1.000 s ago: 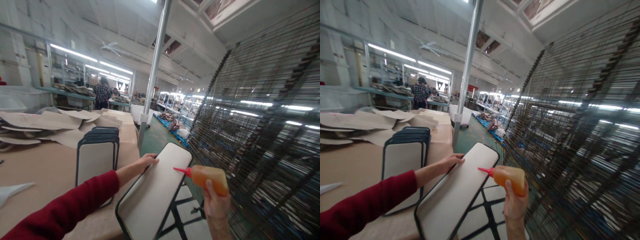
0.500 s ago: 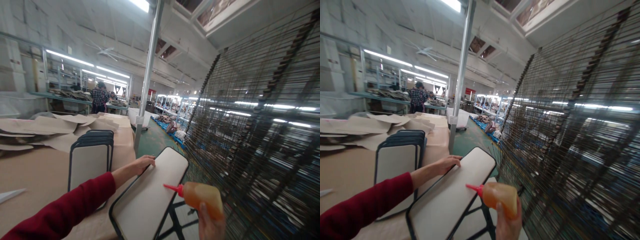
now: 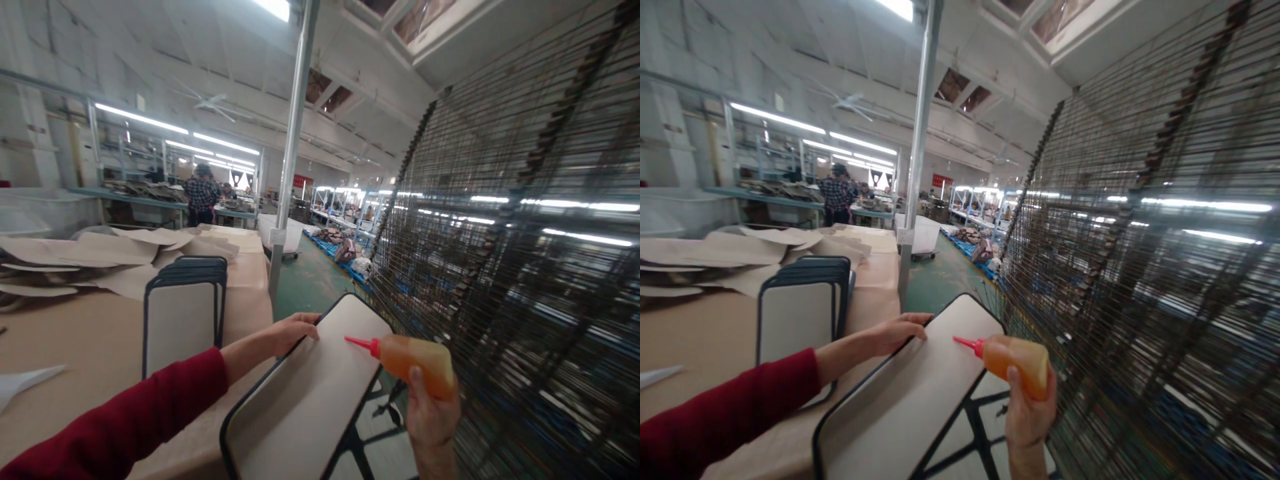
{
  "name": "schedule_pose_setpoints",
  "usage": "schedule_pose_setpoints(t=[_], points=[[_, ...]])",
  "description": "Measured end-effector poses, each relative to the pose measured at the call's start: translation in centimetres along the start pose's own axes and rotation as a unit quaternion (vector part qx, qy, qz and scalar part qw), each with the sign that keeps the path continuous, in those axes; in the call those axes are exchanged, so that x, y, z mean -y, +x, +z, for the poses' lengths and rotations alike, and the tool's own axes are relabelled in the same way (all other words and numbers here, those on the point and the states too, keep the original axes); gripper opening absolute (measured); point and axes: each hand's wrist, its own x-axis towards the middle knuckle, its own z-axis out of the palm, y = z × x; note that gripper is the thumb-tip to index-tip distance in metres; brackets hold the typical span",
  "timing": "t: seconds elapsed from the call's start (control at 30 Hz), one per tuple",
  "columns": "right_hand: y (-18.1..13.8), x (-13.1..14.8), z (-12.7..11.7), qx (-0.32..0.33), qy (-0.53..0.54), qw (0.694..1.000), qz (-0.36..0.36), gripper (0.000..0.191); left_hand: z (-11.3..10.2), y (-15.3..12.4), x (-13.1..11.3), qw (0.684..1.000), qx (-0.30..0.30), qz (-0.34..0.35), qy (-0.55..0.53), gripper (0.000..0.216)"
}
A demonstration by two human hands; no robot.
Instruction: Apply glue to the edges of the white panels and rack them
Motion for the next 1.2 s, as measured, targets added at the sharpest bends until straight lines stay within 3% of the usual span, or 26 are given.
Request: schedule_pose_setpoints(t=[0.2, 0.27, 0.4, 0.47, 0.57, 0.63, 0.7, 0.77, 0.87, 0.9, 0.97, 1.1, 1.2], points=[[-8.8, 0.2, -2.3, 0.090, -0.031, 0.993, 0.069, 0.078, -0.3, -0.2, 0.2, 0.999, -0.034, 0.004, 0.004, 0.058], [-8.2, 1.2, -1.9, 0.086, -0.027, 0.995, 0.047, 0.076, -0.2, -0.8, -0.1, 1.000, -0.013, 0.007, 0.013, 0.058], [-2.3, 2.4, -0.8, -0.042, -0.026, 0.997, -0.065, 0.073, 0.0, -2.1, -0.8, 0.999, 0.036, -0.004, 0.018, 0.057], [-1.4, 2.4, -0.6, -0.073, -0.016, 0.995, -0.072, 0.075, -0.4, -2.5, -1.0, 0.999, 0.047, -0.006, 0.012, 0.057], [-5.6, 1.9, -0.9, -0.049, -0.069, 0.996, -0.027, 0.075, -2.1, -2.5, -0.7, 0.999, 0.046, -0.019, 0.005, 0.053], [-10.2, 1.4, -1.0, 0.018, -0.075, 0.997, 0.030, 0.075, -3.6, -2.4, -0.2, 0.999, 0.039, -0.024, 0.002, 0.049], [-13.6, 1.3, -0.8, 0.033, -0.103, 0.994, 0.025, 0.077, -5.0, -2.6, 0.3, 0.999, 0.035, -0.022, 0.001, 0.046], [-14.2, 1.9, -0.2, 0.009, -0.120, 0.993, 0.014, 0.078, -5.8, -3.0, 0.6, 0.999, 0.036, -0.024, 0.005, 0.047], [-11.5, 3.2, 0.8, -0.041, -0.133, 0.990, -0.019, 0.078, -6.0, -3.9, 0.7, 0.997, 0.070, -0.036, 0.010, 0.050], [-10.6, 3.5, 0.9, -0.085, -0.128, 0.987, -0.051, 0.079, -6.0, -4.1, 0.7, 0.996, 0.081, -0.038, 0.008, 0.051], [-10.6, 3.6, 0.7, -0.110, -0.110, 0.986, -0.064, 0.078, -5.9, -4.2, 0.8, 0.995, 0.087, -0.039, 0.001, 0.050], [-16.7, 2.8, -0.6, -0.038, -0.095, 0.994, 0.032, 0.066, -6.2, -4.0, 1.3, 0.997, 0.060, -0.050, 0.002, 0.052], [-19.2, 2.8, -1.2, -0.001, -0.121, 0.992, 0.020, 0.070, -5.8, -4.4, 1.7, 0.997, 0.067, -0.037, 0.015, 0.054]])
